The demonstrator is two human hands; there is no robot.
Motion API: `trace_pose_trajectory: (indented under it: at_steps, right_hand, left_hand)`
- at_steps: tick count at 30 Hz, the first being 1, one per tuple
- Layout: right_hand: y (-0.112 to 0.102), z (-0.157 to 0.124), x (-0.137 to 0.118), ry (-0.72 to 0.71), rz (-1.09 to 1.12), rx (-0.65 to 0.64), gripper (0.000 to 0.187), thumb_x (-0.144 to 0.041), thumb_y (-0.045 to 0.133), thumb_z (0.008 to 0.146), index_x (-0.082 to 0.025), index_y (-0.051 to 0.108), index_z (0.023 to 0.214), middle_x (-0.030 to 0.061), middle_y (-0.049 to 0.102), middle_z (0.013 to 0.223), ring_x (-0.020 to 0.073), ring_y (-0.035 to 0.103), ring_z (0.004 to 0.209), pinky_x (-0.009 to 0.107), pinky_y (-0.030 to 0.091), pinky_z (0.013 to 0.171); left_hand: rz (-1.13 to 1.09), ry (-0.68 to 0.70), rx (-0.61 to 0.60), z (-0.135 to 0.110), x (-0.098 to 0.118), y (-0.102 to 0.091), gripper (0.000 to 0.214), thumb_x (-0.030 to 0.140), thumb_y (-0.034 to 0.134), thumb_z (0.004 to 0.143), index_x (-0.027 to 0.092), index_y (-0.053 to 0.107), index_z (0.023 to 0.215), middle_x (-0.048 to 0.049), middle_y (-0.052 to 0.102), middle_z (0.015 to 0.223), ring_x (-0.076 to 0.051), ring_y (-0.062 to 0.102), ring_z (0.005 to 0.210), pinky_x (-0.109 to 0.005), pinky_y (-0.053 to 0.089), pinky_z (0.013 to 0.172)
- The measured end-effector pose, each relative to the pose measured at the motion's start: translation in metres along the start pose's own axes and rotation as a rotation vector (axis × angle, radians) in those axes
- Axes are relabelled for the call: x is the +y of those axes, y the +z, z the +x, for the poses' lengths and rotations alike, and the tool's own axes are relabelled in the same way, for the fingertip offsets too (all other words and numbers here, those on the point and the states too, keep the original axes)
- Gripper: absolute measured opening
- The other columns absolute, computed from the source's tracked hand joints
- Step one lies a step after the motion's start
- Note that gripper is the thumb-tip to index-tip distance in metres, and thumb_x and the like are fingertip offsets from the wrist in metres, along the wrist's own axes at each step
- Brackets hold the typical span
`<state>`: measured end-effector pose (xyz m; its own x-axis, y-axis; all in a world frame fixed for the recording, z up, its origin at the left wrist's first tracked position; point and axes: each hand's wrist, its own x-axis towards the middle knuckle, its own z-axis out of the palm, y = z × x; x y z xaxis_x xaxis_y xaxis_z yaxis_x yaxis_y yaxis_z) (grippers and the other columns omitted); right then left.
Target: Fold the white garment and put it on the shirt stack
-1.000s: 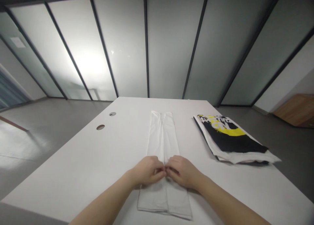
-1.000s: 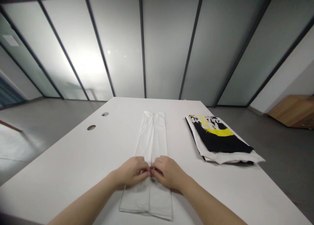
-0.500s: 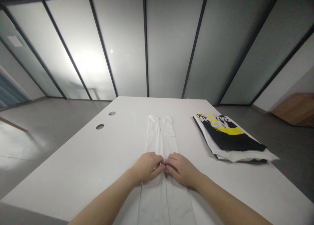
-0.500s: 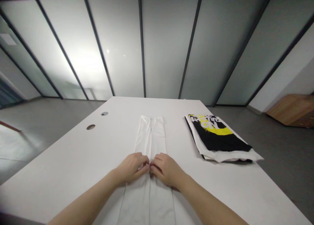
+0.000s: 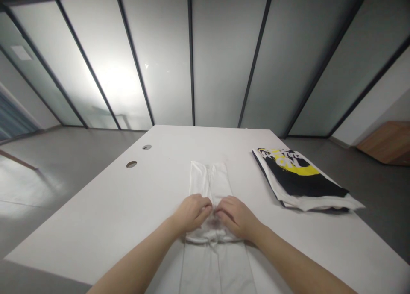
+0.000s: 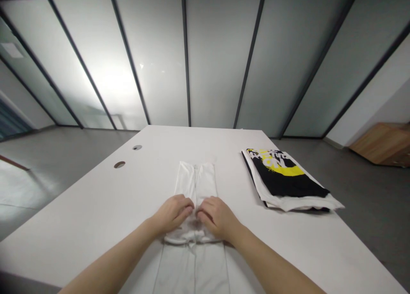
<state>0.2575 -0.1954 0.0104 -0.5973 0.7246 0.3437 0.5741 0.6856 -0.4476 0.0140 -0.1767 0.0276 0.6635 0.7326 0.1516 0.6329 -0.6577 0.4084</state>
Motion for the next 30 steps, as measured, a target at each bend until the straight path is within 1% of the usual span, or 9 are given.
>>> trace_pose_trajectory:
  at_steps: [4,8,10,12,15,18,23,26,30]
  right_hand:
    - [0.001,0.001,0.006,0.093,-0.071,0.072,0.036,-0.034,0.047,0.108,-0.018,0.07,0.13,0.0173,0.067,0.138,0.03,0.059,0.127,0.048,0.045,0.107]
    - [-0.006,0.001,-0.002,0.156,-0.031,-0.103,0.034,-0.034,0.046,0.109,-0.021,0.076,0.104,0.0092,0.076,0.107,0.0237,0.068,0.101,0.037,0.05,0.091]
    - [-0.008,0.0,-0.004,0.168,0.024,-0.104,0.036,-0.035,0.043,0.11,-0.022,0.075,0.098,0.0057,0.075,0.094,0.0208,0.069,0.089,0.033,0.05,0.083]
    - [-0.007,-0.001,0.0,0.142,0.055,-0.038,0.034,-0.035,0.043,0.11,-0.022,0.074,0.103,0.0062,0.076,0.096,0.0211,0.068,0.091,0.033,0.049,0.084]
    - [-0.003,-0.001,0.01,0.121,0.042,0.082,0.036,-0.035,0.04,0.11,-0.02,0.073,0.114,0.011,0.076,0.11,0.0247,0.067,0.105,0.039,0.049,0.096]
    - [-0.004,0.0,0.013,0.131,-0.006,0.047,0.038,-0.039,0.045,0.108,-0.018,0.072,0.126,0.0152,0.072,0.13,0.0292,0.063,0.12,0.046,0.046,0.105]
    - [-0.013,-0.001,0.01,0.173,0.116,-0.118,0.039,-0.036,0.042,0.11,-0.022,0.078,0.104,0.0076,0.078,0.106,0.0234,0.07,0.101,0.036,0.051,0.092]
    - [-0.012,-0.003,0.022,0.266,0.117,0.017,0.034,-0.036,0.044,0.109,-0.022,0.075,0.111,0.0068,0.078,0.106,0.0235,0.071,0.099,0.035,0.051,0.09]
    - [-0.003,-0.005,0.045,0.406,-0.131,0.193,0.037,-0.033,0.05,0.104,-0.017,0.067,0.133,0.0152,0.071,0.125,0.0306,0.064,0.116,0.045,0.047,0.102]
  left_hand:
    - [0.125,-0.068,0.103,0.001,-0.008,0.0,0.029,0.035,0.047,0.107,0.021,0.066,0.125,-0.0135,0.071,0.126,-0.029,0.063,0.12,-0.044,0.047,0.104]
    - [-0.008,-0.074,-0.048,0.001,-0.006,-0.01,0.031,0.037,0.042,0.109,0.023,0.067,0.118,-0.006,0.076,0.098,-0.024,0.071,0.093,-0.035,0.051,0.086]
    - [-0.102,-0.094,-0.091,0.001,-0.005,-0.013,0.032,0.036,0.039,0.11,0.024,0.069,0.112,-0.0016,0.075,0.085,-0.021,0.071,0.08,-0.03,0.049,0.076]
    - [-0.107,-0.139,-0.065,0.003,-0.007,-0.012,0.031,0.034,0.041,0.108,0.024,0.07,0.105,-0.0022,0.076,0.084,-0.021,0.071,0.08,-0.03,0.049,0.075]
    - [0.022,-0.202,0.083,0.005,-0.014,-0.008,0.023,0.026,0.049,0.103,0.022,0.071,0.109,-0.0092,0.077,0.106,-0.026,0.07,0.103,-0.036,0.05,0.091]
    - [0.1,-0.167,0.081,0.004,-0.02,-0.009,0.022,0.024,0.06,0.095,0.021,0.07,0.114,-0.0128,0.073,0.122,-0.03,0.066,0.117,-0.041,0.048,0.102]
    - [-0.142,-0.203,-0.069,0.004,-0.022,-0.016,0.025,0.031,0.047,0.105,0.024,0.066,0.12,-0.0038,0.077,0.092,-0.023,0.073,0.086,-0.033,0.051,0.08]
    - [-0.063,-0.32,0.012,0.006,-0.026,-0.015,0.031,0.026,0.04,0.107,0.024,0.063,0.128,-0.0068,0.078,0.1,-0.024,0.073,0.095,-0.034,0.051,0.085]
    - [0.221,-0.463,0.08,0.004,-0.034,-0.013,0.029,0.028,0.056,0.1,0.019,0.065,0.126,-0.0171,0.069,0.124,-0.033,0.064,0.119,-0.044,0.047,0.102]
